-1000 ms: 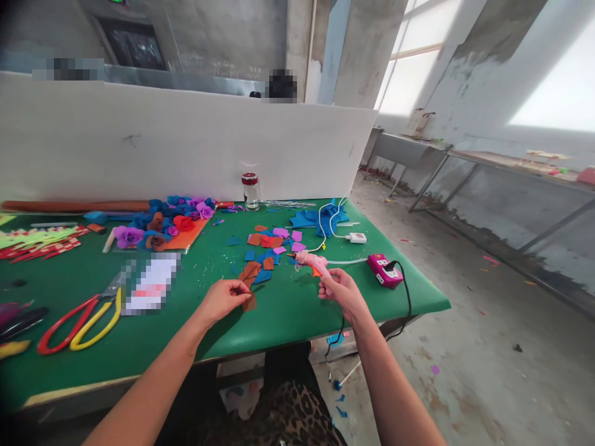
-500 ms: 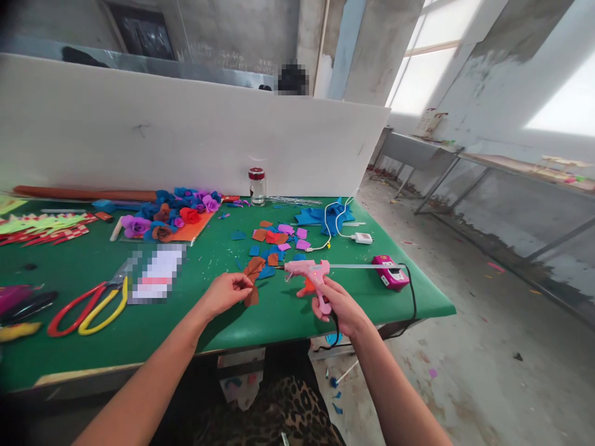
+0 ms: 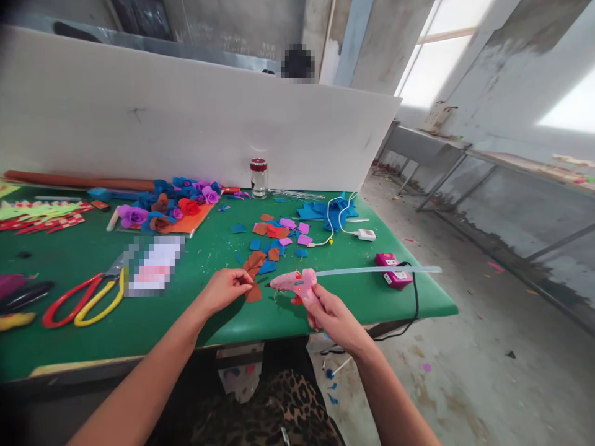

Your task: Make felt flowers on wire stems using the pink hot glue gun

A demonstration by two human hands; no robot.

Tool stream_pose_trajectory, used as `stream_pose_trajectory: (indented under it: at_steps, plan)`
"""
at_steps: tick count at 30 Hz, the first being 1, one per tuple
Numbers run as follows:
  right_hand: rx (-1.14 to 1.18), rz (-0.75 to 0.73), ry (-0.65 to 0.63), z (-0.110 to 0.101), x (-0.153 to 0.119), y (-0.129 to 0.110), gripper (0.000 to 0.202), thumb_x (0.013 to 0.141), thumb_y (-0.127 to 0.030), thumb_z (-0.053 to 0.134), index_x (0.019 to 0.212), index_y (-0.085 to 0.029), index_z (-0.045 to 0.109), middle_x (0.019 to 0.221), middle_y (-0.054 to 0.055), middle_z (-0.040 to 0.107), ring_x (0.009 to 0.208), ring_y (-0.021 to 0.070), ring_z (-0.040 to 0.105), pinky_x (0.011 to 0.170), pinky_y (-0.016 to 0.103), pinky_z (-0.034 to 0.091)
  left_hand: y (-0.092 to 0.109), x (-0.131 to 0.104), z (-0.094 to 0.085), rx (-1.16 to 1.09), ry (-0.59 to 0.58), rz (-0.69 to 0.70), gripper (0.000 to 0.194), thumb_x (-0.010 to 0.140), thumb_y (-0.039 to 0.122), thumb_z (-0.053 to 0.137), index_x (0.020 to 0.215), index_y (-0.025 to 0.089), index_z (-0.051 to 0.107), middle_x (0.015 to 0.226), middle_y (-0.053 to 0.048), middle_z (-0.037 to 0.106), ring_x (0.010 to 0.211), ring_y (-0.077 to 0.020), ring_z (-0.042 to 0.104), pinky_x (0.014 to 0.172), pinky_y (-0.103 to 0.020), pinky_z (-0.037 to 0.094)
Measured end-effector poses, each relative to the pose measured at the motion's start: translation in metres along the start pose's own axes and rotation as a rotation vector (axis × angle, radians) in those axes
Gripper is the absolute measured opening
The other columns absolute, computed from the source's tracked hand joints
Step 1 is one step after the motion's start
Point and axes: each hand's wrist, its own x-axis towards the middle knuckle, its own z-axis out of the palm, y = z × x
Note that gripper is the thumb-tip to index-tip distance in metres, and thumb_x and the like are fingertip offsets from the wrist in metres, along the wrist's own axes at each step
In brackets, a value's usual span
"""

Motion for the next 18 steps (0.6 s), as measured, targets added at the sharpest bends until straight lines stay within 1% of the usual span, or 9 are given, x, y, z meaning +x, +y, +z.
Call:
stream_pose_trajectory:
  at_steps: [3,8,11,14,18]
  plan:
    - [-0.068,-0.017,-0.034,0.007,0.003,-0.002,0.042,0.089,-0.058,0.047,0.096,-0.017,0.052,0.063,-0.003,0.047,0.055,0.01,0.041,0.05,0.022,0.033,0.002,-0.001,0.0,0.013,0.005,-0.007,0.011,0.067,0.019,0.06,0.071,0.019,0.07,0.061,0.002,0.063,0.057,-0.0129,0.053,0.057,-0.024,0.036]
    - [-0.144,-0.05,-0.027,0.017,0.008,-0.007,0.037,0.09,-0.055,0.046,0.089,-0.018,0.054,0.063,-0.002,0.05,0.053,0.0101,0.04,0.049,0.022,0.032,0.005,-0.002,0.0,0.011,0.015,-0.015,0.012,0.065,0.018,0.06,0.071,0.019,0.07,0.057,0.003,0.06,0.056,-0.0128,0.052,0.055,-0.023,0.035]
    - [-0.177,-0.055,-0.046,0.023,0.009,-0.008,0.036,0.092,-0.053,0.044,0.092,-0.019,0.056,0.063,-0.002,0.05,0.053,0.0107,0.041,0.05,0.022,0.032,0.006,-0.002,0.0,0.015,0.022,-0.017,0.013,0.065,0.017,0.059,0.071,0.019,0.07,0.058,0.002,0.06,0.056,-0.0128,0.051,0.054,-0.023,0.034]
    - [-0.229,-0.066,-0.055,0.027,0.01,-0.009,0.036,0.093,-0.051,0.041,0.097,-0.019,0.057,0.066,-0.001,0.053,0.055,0.0121,0.045,0.052,0.022,0.033,0.007,-0.002,0.0,0.01,0.013,-0.006,0.015,0.065,0.017,0.057,0.072,0.018,0.07,0.061,0.002,0.063,0.056,-0.0125,0.051,0.055,-0.023,0.034]
    - [-0.303,-0.094,-0.041,0.03,0.011,-0.011,0.035,0.095,-0.049,0.038,0.097,-0.02,0.057,0.072,0.002,0.056,0.062,0.0148,0.051,0.056,0.023,0.035,0.007,-0.003,0.0,0.001,0.009,0.005,0.016,0.065,0.017,0.055,0.072,0.018,0.069,0.061,0.002,0.062,0.056,-0.0123,0.05,0.055,-0.023,0.033]
